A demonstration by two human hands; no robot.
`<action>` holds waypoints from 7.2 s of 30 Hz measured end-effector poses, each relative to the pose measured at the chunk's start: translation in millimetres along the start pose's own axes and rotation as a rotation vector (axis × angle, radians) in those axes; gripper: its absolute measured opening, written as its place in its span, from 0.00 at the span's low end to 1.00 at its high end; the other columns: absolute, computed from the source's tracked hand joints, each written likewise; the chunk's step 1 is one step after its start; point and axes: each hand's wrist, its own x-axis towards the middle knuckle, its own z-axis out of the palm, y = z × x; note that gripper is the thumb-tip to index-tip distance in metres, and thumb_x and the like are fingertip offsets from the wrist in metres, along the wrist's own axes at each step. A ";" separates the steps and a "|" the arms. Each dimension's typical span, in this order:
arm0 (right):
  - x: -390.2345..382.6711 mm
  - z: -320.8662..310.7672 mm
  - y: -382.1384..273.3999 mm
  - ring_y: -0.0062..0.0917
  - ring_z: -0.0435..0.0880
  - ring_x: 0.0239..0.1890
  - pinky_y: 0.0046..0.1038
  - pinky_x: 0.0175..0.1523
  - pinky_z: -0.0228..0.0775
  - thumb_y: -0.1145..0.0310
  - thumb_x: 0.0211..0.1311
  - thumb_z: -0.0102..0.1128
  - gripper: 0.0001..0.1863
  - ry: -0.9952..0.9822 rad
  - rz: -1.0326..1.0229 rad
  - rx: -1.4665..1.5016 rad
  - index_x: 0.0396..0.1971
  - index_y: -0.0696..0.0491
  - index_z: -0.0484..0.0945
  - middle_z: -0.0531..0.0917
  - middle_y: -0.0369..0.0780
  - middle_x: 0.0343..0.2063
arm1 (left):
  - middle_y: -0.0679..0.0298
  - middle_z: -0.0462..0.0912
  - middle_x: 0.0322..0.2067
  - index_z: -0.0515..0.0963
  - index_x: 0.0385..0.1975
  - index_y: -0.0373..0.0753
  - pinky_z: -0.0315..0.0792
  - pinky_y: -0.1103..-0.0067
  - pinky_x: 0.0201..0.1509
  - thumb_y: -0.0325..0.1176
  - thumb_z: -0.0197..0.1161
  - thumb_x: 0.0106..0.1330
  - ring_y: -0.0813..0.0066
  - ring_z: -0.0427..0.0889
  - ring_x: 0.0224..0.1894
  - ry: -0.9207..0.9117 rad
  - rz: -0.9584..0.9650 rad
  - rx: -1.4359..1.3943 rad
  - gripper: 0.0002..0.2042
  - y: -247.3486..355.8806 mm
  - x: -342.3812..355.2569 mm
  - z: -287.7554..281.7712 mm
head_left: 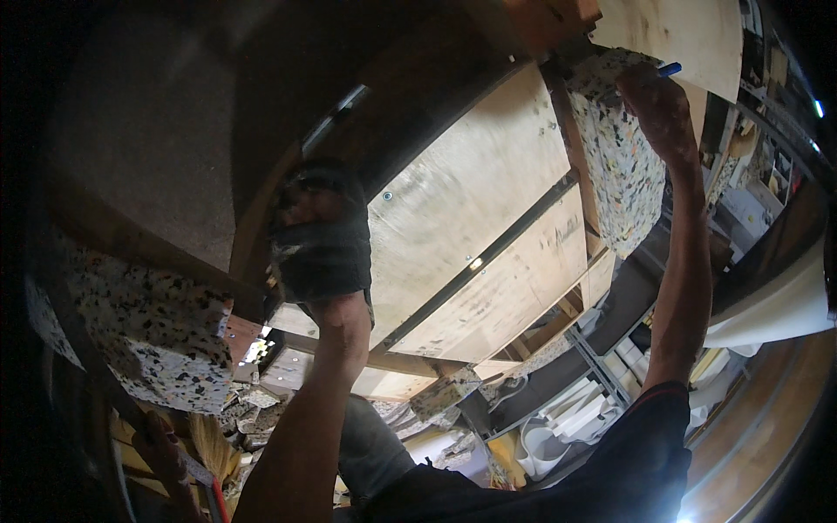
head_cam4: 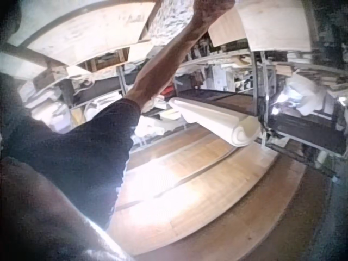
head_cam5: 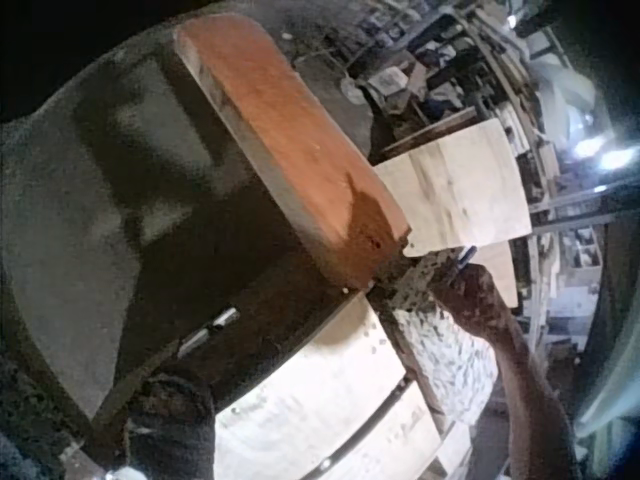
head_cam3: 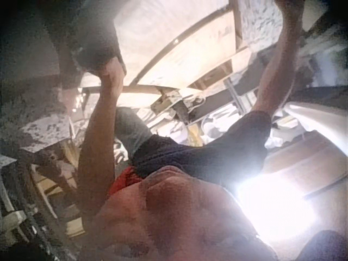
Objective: The person measures and marks a curved wooden structure using a metal ruler and a blue marker. They repeatedly position the ruler along edges and surfaces, then draw lines to indicate cut or assembly points.
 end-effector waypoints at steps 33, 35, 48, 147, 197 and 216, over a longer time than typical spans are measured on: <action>-4.2 1.3 2.6 0.24 0.77 0.21 0.28 0.29 0.68 0.65 0.67 0.60 0.08 0.021 0.252 -0.072 0.34 0.54 0.82 0.77 0.39 0.17 | 0.67 0.65 0.16 0.70 0.20 0.39 0.59 0.74 0.24 0.40 0.51 0.73 0.78 0.59 0.17 0.005 0.034 -0.052 0.18 -10.1 -19.8 7.5; -7.0 -0.4 16.9 0.24 0.78 0.22 0.28 0.30 0.69 0.64 0.67 0.60 0.09 -0.014 0.023 -0.203 0.36 0.54 0.82 0.80 0.39 0.19 | 0.67 0.64 0.16 0.70 0.20 0.39 0.59 0.74 0.24 0.40 0.50 0.74 0.78 0.58 0.17 0.002 0.042 -0.052 0.18 -8.8 -19.2 7.9; -75.8 1.2 -25.2 0.24 0.83 0.37 0.28 0.39 0.76 0.64 0.68 0.59 0.13 0.405 0.328 0.375 0.44 0.58 0.80 0.83 0.40 0.37 | 0.68 0.60 0.16 0.68 0.22 0.41 0.56 0.73 0.25 0.41 0.45 0.77 0.79 0.54 0.18 -0.025 0.197 -0.100 0.19 31.3 -15.1 11.8; -357.3 272.7 -454.3 0.23 0.79 0.32 0.24 0.39 0.69 0.73 0.66 0.61 0.08 0.898 1.411 1.531 0.34 0.64 0.80 0.80 0.42 0.30 | 0.58 0.84 0.17 0.69 0.12 0.40 0.74 0.78 0.31 0.44 0.62 0.69 0.76 0.83 0.23 -0.103 1.919 0.295 0.23 515.1 -265.1 340.4; -353.4 273.0 -418.1 0.30 0.80 0.26 0.28 0.32 0.70 0.76 0.59 0.65 0.03 1.154 1.380 1.393 0.30 0.60 0.83 0.81 0.44 0.24 | 0.66 0.73 0.14 0.75 0.13 0.36 0.61 0.75 0.24 0.50 0.58 0.71 0.79 0.67 0.18 -0.005 1.913 0.384 0.26 479.7 -313.0 335.2; -364.0 292.1 -388.7 0.37 0.83 0.30 0.30 0.38 0.74 0.78 0.60 0.64 0.03 1.423 1.552 1.483 0.32 0.61 0.82 0.84 0.47 0.27 | 0.64 0.79 0.16 0.78 0.19 0.32 0.65 0.80 0.25 0.38 0.59 0.71 0.81 0.74 0.19 -0.831 2.160 0.218 0.19 385.1 -507.7 545.5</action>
